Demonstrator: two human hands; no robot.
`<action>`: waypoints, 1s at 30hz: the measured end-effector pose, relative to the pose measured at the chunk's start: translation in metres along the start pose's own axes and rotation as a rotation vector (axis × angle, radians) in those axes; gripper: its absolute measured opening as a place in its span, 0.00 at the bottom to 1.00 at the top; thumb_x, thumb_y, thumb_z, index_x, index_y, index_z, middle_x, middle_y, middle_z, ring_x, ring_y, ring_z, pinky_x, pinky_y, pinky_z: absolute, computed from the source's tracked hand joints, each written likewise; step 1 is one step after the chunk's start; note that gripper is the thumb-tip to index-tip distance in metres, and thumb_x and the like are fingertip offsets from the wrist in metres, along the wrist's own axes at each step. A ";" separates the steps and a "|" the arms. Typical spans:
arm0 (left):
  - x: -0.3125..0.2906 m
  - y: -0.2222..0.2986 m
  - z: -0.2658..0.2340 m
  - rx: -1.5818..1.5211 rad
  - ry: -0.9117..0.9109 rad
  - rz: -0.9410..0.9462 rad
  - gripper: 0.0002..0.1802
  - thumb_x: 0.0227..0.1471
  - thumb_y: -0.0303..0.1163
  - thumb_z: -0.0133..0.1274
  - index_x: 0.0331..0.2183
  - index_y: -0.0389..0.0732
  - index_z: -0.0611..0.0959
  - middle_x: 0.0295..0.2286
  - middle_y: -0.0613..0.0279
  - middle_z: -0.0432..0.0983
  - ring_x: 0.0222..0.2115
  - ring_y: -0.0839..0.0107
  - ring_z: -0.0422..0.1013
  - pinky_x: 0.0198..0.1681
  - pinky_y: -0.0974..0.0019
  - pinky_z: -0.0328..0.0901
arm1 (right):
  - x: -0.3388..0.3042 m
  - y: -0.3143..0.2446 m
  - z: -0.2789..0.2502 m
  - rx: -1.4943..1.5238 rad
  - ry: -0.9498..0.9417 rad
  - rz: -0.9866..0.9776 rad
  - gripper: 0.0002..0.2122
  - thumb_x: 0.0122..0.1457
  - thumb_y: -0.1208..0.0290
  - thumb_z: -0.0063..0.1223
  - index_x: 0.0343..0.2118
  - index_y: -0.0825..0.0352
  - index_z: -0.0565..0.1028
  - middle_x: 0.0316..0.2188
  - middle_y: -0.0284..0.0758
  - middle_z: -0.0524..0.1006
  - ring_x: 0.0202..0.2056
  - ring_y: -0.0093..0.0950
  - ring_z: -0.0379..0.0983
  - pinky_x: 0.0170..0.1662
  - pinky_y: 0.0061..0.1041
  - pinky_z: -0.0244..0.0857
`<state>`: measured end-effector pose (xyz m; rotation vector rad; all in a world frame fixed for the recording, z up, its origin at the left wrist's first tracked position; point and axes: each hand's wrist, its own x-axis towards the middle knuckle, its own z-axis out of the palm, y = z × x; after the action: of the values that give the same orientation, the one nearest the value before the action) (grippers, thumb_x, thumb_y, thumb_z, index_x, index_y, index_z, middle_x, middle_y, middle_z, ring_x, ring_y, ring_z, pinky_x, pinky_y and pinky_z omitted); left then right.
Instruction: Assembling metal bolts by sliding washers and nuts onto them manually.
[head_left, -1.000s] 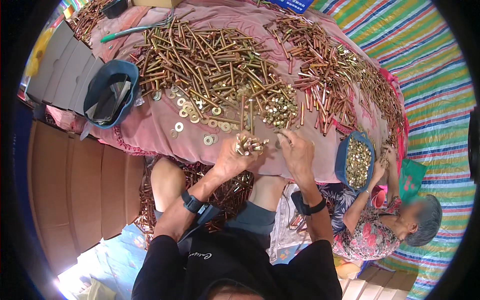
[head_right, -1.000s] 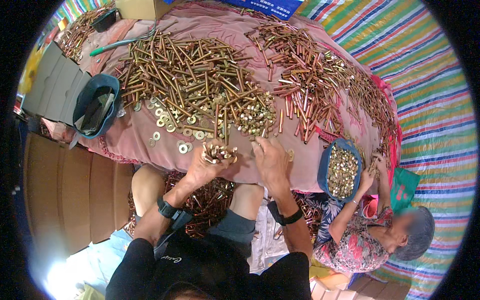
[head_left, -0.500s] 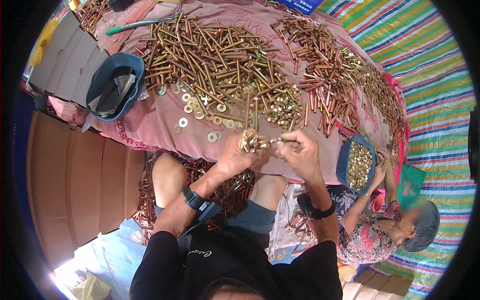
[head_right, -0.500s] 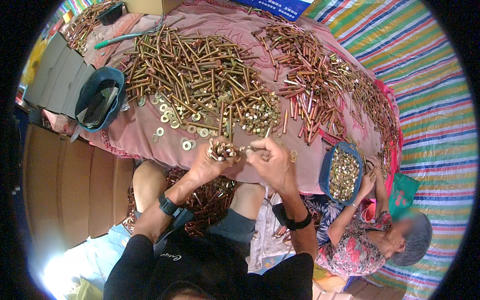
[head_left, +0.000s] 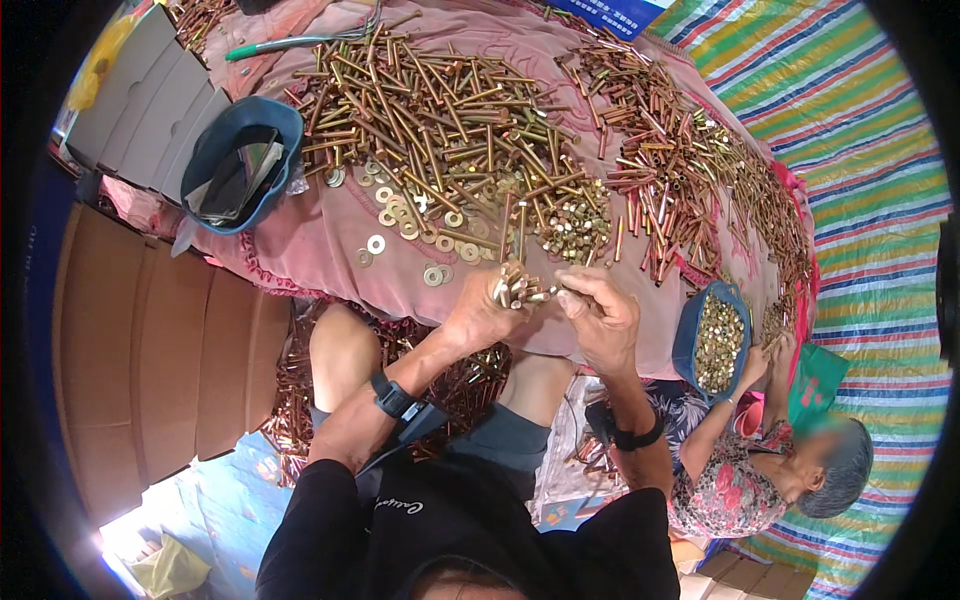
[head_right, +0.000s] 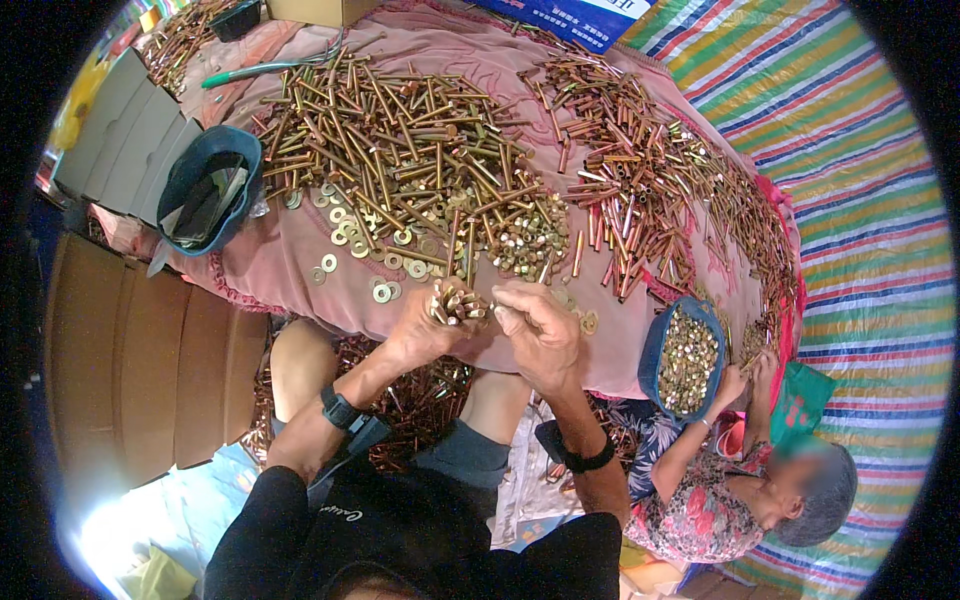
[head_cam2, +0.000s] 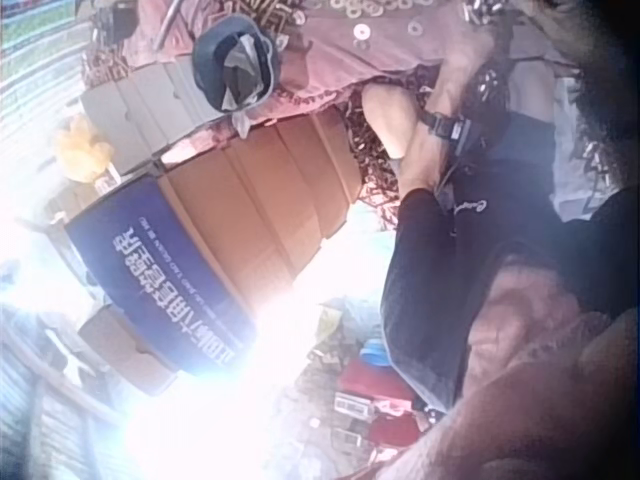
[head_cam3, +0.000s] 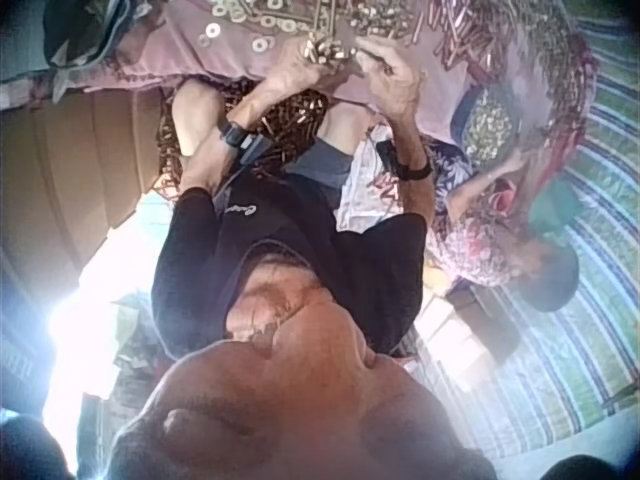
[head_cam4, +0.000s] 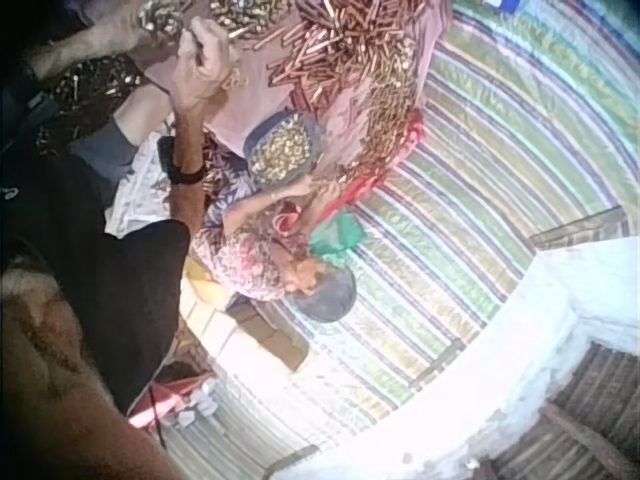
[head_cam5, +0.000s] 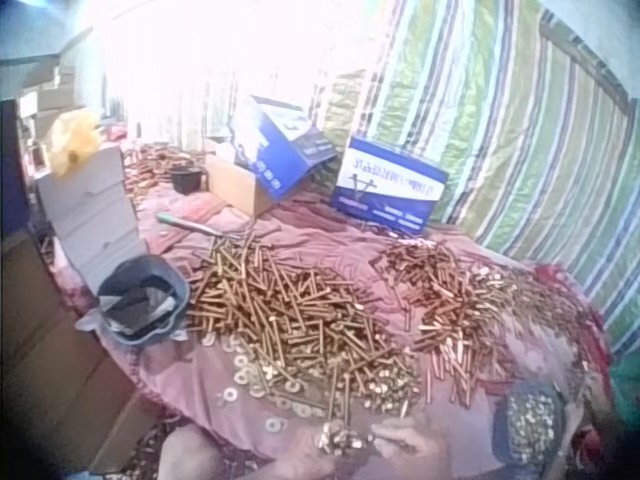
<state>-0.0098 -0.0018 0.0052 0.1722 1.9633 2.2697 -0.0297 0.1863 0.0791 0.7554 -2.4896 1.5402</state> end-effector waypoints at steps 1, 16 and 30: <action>0.000 0.000 0.000 0.007 -0.004 0.001 0.10 0.48 0.18 0.63 0.35 0.37 0.81 0.30 0.67 0.81 0.31 0.82 0.73 0.36 0.73 0.70 | -0.001 0.001 0.000 0.018 0.002 0.020 0.09 0.58 0.80 0.62 0.42 0.71 0.82 0.40 0.39 0.81 0.41 0.27 0.78 0.43 0.24 0.72; 0.003 -0.001 -0.002 -0.057 -0.056 0.009 0.13 0.46 0.18 0.65 0.37 0.36 0.83 0.30 0.68 0.81 0.32 0.82 0.73 0.37 0.73 0.70 | 0.005 -0.014 -0.010 -0.145 -0.109 0.046 0.08 0.57 0.78 0.63 0.39 0.72 0.80 0.36 0.38 0.80 0.36 0.28 0.78 0.39 0.25 0.71; 0.014 0.013 0.007 -0.262 -0.102 -0.105 0.10 0.48 0.19 0.65 0.35 0.36 0.83 0.27 0.69 0.80 0.26 0.82 0.73 0.28 0.74 0.69 | -0.011 -0.007 -0.013 -0.199 0.001 -0.041 0.09 0.58 0.79 0.61 0.42 0.72 0.81 0.37 0.39 0.79 0.39 0.28 0.76 0.41 0.24 0.69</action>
<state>-0.0223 0.0053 0.0190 0.1496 1.5702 2.3693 -0.0187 0.1990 0.0864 0.7674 -2.5603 1.2557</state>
